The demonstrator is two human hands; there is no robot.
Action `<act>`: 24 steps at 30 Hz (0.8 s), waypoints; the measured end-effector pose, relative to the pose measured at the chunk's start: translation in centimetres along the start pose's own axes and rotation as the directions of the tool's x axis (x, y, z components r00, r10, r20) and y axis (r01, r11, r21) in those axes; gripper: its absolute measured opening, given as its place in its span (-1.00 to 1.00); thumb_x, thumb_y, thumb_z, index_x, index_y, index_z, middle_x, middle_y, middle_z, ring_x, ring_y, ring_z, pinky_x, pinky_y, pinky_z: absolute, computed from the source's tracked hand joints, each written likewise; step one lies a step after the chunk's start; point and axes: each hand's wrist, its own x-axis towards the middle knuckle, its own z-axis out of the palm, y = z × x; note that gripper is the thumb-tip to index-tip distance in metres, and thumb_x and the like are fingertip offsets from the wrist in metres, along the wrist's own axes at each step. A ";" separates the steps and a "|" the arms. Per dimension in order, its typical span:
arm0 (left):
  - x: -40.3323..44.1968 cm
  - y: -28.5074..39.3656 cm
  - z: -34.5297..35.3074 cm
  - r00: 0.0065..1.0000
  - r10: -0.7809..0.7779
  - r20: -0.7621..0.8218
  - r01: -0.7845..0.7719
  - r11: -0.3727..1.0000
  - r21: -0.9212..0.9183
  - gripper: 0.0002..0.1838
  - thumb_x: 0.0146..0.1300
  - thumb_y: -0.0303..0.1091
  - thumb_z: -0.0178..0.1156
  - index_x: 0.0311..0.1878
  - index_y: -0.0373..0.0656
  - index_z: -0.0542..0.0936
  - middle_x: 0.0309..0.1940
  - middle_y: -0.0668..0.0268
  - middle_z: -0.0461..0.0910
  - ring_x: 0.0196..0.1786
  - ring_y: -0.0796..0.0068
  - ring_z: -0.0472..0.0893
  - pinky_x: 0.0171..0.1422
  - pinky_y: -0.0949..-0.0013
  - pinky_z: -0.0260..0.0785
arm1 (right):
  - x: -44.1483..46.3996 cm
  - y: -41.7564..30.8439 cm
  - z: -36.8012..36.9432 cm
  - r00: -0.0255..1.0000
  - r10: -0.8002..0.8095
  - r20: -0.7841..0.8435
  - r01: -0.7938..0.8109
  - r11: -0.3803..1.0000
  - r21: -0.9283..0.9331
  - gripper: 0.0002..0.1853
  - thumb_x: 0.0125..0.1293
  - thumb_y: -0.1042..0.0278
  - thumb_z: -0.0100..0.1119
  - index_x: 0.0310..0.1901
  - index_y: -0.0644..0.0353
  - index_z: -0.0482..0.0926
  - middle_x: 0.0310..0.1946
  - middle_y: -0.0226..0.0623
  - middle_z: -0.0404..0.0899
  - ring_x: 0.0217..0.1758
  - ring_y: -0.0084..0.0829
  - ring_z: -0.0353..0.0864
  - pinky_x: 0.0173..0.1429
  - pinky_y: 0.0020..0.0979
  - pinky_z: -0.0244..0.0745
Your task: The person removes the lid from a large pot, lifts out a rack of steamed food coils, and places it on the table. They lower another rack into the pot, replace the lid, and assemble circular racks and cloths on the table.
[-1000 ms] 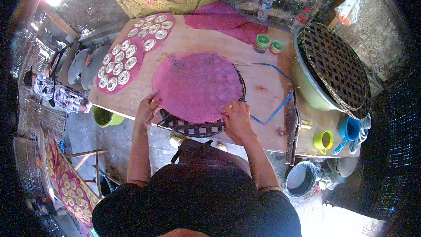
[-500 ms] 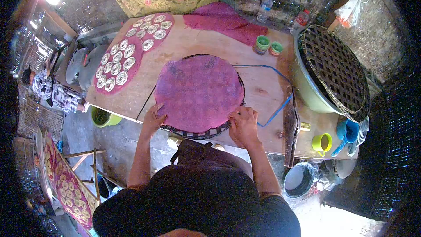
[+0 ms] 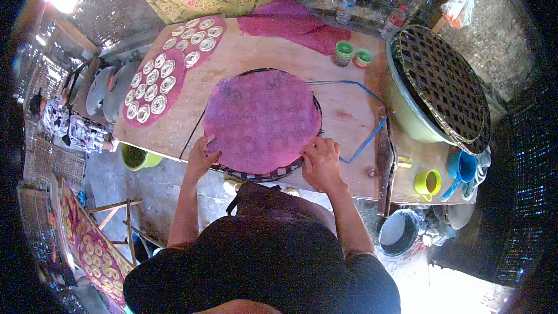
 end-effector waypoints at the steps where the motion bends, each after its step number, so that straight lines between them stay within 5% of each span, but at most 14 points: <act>1: 0.4 -1.5 0.3 1.000 0.024 -0.018 -0.024 1.000 -0.006 -0.42 -0.08 -0.41 0.34 0.09 -0.24 0.44 0.08 0.03 0.40 -0.09 0.25 0.58 -0.07 0.36 0.45 | 0.1 -0.1 0.0 0.999 -0.020 -0.040 0.021 1.000 0.016 -0.81 -0.10 0.47 0.15 -0.35 0.09 0.57 -0.26 -0.28 0.44 -0.07 -0.18 0.37 0.05 -0.15 0.18; 6: 0.4 -2.7 0.8 0.995 0.081 -0.053 -0.082 0.996 -0.034 -0.42 -0.11 -0.39 0.36 0.08 -0.23 0.46 0.07 0.03 0.41 0.07 0.17 0.49 0.08 0.30 0.38 | 1.2 -1.9 -1.7 0.993 -0.061 -0.099 0.065 0.997 0.042 -0.77 -0.12 0.49 0.18 -0.34 0.05 0.58 -0.26 -0.30 0.43 -0.06 -0.20 0.38 0.05 -0.17 0.19; 15: 0.1 0.2 0.3 0.999 -0.014 0.038 0.016 0.999 -0.042 -0.44 -0.10 -0.42 0.36 0.07 -0.23 0.47 0.04 0.01 0.42 0.02 0.16 0.51 0.02 0.30 0.43 | -0.7 0.1 -0.6 0.996 -0.023 0.082 0.025 0.999 -0.026 -0.76 -0.05 0.42 0.15 -0.26 0.03 0.59 -0.20 -0.28 0.43 -0.03 -0.19 0.38 0.05 -0.13 0.20; 18: 0.0 1.0 -0.4 0.985 0.166 -0.046 -0.153 0.965 0.214 -0.44 -0.05 -0.43 0.33 0.09 -0.20 0.44 0.10 0.01 0.36 0.02 0.18 0.51 -0.05 0.32 0.47 | -1.5 0.5 -1.7 0.999 -0.029 0.030 0.030 0.999 -0.032 -0.74 0.00 0.35 0.15 -0.20 0.04 0.59 -0.16 -0.25 0.44 -0.02 -0.19 0.36 0.05 -0.15 0.21; 21: -1.2 6.6 -2.1 0.989 0.064 -0.135 -0.015 0.942 0.335 -0.43 -0.01 -0.41 0.30 0.14 -0.16 0.40 0.16 0.03 0.29 -0.08 0.21 0.55 -0.13 0.36 0.48 | -2.9 2.4 -4.7 0.935 0.293 -0.198 -0.321 0.938 -0.129 -0.67 0.04 0.24 0.19 -0.10 0.05 0.55 -0.06 -0.22 0.39 0.04 -0.15 0.34 0.12 -0.13 0.20; 22: -0.7 5.4 -2.3 0.958 0.244 -0.152 -0.172 0.909 0.380 -0.42 0.04 -0.38 0.27 0.18 -0.15 0.36 0.19 0.06 0.25 -0.25 0.26 0.58 -0.20 0.37 0.47 | -3.3 2.7 -6.5 0.872 0.437 -0.218 -0.479 0.853 -0.208 -0.61 0.05 0.21 0.20 -0.03 0.06 0.51 -0.02 -0.20 0.37 0.07 -0.12 0.32 0.15 -0.11 0.19; 24: -0.4 6.3 -2.6 0.962 0.230 -0.146 -0.168 0.923 0.347 -0.43 0.05 -0.37 0.27 0.17 -0.16 0.36 0.19 0.06 0.25 -0.23 0.26 0.57 -0.22 0.39 0.47 | -5.2 3.8 -8.6 0.813 0.505 -0.291 -0.576 0.772 -0.269 -0.52 0.05 0.20 0.21 0.05 0.06 0.43 0.01 -0.15 0.33 0.10 -0.09 0.30 0.17 -0.08 0.17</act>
